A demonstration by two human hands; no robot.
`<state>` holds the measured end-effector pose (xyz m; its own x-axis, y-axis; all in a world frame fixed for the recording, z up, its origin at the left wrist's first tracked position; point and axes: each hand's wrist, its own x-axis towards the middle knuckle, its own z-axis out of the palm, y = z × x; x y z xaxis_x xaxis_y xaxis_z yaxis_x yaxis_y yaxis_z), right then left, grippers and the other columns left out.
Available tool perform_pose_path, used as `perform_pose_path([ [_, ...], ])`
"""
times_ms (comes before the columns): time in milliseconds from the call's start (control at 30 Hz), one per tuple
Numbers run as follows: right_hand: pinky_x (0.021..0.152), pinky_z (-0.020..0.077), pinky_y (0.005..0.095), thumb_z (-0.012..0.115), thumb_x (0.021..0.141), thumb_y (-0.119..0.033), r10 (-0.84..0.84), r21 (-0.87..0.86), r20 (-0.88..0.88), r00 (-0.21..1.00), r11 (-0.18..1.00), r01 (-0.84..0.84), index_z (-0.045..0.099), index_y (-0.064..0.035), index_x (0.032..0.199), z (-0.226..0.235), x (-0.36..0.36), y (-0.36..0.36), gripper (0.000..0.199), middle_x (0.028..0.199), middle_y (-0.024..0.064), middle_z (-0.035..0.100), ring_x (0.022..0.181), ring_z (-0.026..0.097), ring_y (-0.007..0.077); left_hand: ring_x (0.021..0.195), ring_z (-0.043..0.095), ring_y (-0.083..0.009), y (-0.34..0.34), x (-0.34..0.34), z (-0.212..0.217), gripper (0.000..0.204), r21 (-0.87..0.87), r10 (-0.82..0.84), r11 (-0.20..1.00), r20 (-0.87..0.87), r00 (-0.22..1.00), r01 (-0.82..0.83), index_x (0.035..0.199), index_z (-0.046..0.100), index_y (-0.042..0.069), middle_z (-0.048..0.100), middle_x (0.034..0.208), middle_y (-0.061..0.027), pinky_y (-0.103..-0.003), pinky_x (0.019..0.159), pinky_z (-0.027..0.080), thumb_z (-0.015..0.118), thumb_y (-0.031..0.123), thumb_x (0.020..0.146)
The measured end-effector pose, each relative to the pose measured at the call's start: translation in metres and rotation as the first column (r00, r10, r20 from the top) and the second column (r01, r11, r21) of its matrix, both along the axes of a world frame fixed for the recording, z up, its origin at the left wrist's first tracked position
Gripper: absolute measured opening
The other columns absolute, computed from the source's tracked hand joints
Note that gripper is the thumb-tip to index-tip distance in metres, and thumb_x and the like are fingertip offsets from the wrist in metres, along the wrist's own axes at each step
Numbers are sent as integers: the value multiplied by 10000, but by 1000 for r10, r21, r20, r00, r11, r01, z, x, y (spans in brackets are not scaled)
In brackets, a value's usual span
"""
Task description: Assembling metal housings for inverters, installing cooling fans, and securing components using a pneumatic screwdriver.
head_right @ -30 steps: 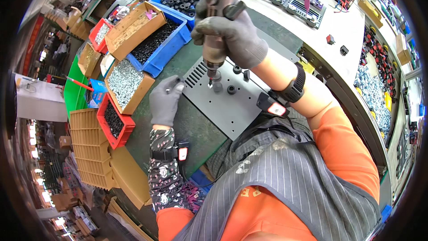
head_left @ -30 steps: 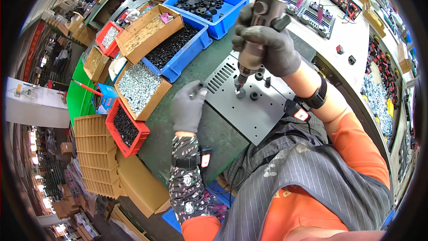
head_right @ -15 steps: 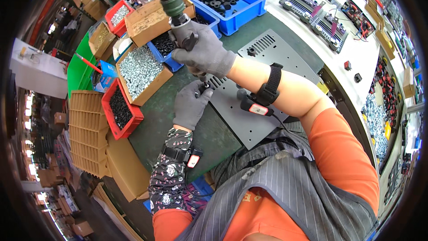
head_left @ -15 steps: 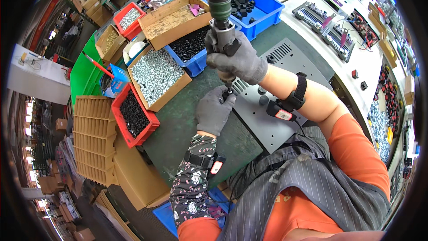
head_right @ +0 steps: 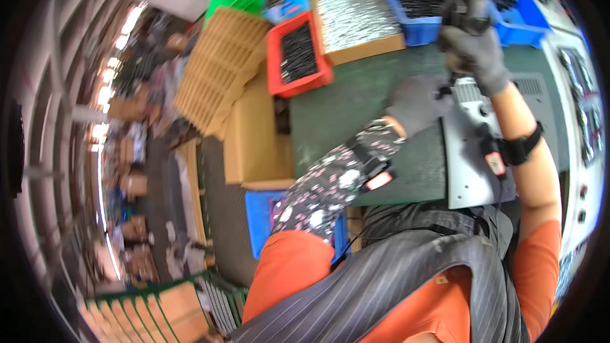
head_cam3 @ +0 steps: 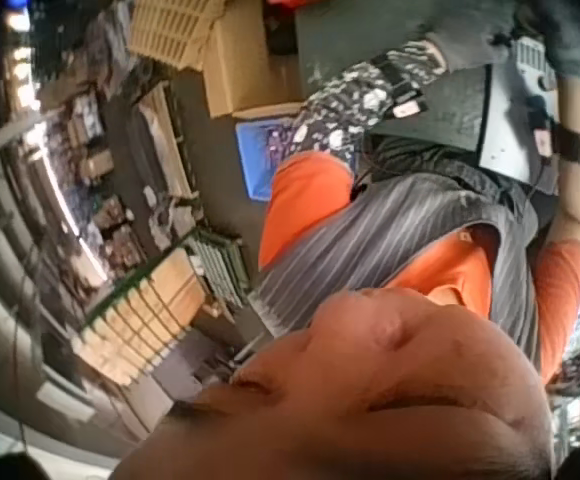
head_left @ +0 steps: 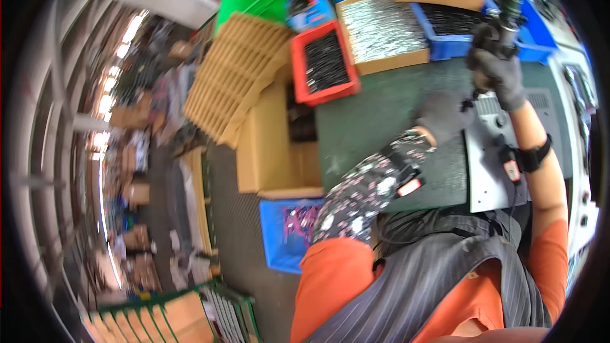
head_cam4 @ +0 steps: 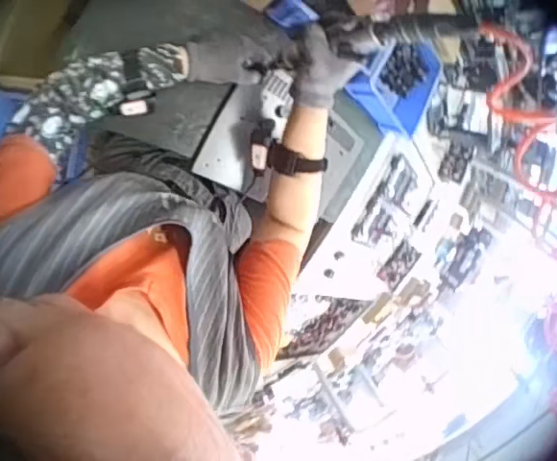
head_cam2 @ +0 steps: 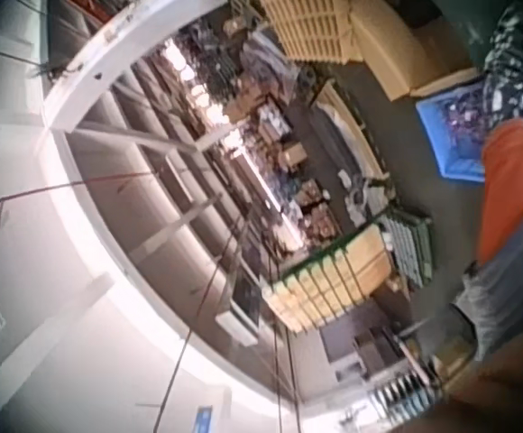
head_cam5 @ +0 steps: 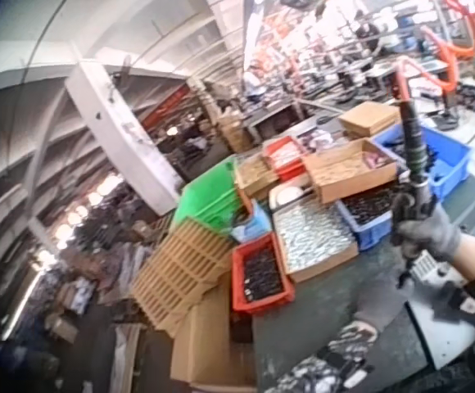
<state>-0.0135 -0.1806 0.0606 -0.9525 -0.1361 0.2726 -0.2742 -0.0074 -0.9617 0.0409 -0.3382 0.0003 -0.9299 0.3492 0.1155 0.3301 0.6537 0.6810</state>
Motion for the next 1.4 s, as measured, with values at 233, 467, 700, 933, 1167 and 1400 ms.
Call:
perform_pose_path([
  [233,694,450,297,576,836,-186,305,-150,-3,952,941,-302,467,25,1243,-13,-3,-6,471,822,84,589,733,567,175,912,661,-332,3,-3,-6,303,-38,59,998,38,998,-58,974,713,102,697,924,-143,-445,830,518,654,324,777],
  [467,673,448,306,563,864,-240,85,-237,-153,985,964,-120,494,64,1208,-7,4,7,463,816,107,583,702,563,192,842,671,-257,1,-12,-17,256,323,72,931,295,953,-170,999,685,69,681,832,-110,-376,717,536,659,251,821],
  [700,698,477,290,556,913,-310,15,-493,-128,992,867,-77,618,32,1082,25,76,47,387,864,121,628,742,597,203,671,527,-106,-22,14,-6,218,743,-561,134,602,568,-656,1145,571,43,622,917,-55,-199,498,404,461,118,972],
  [933,574,482,317,652,793,-139,-37,-564,-117,992,825,-35,515,9,1146,55,129,57,407,779,124,621,643,627,222,517,386,-64,16,62,22,233,754,-382,469,643,664,-460,1015,594,70,472,701,21,-197,412,278,491,278,1023],
  [1167,580,501,340,707,731,-110,9,-704,-210,978,693,-158,498,-26,1084,60,144,60,419,725,129,607,622,628,240,452,341,-109,38,78,19,533,844,-770,302,490,408,-444,643,423,125,358,575,5,-250,387,230,503,535,972],
  [1400,583,503,352,745,719,-164,24,-741,-234,972,642,-194,482,-29,1083,55,148,63,469,710,116,603,603,605,226,451,322,-104,57,81,27,570,812,-803,341,514,303,-473,614,407,137,347,586,22,-248,388,225,495,590,950],
])
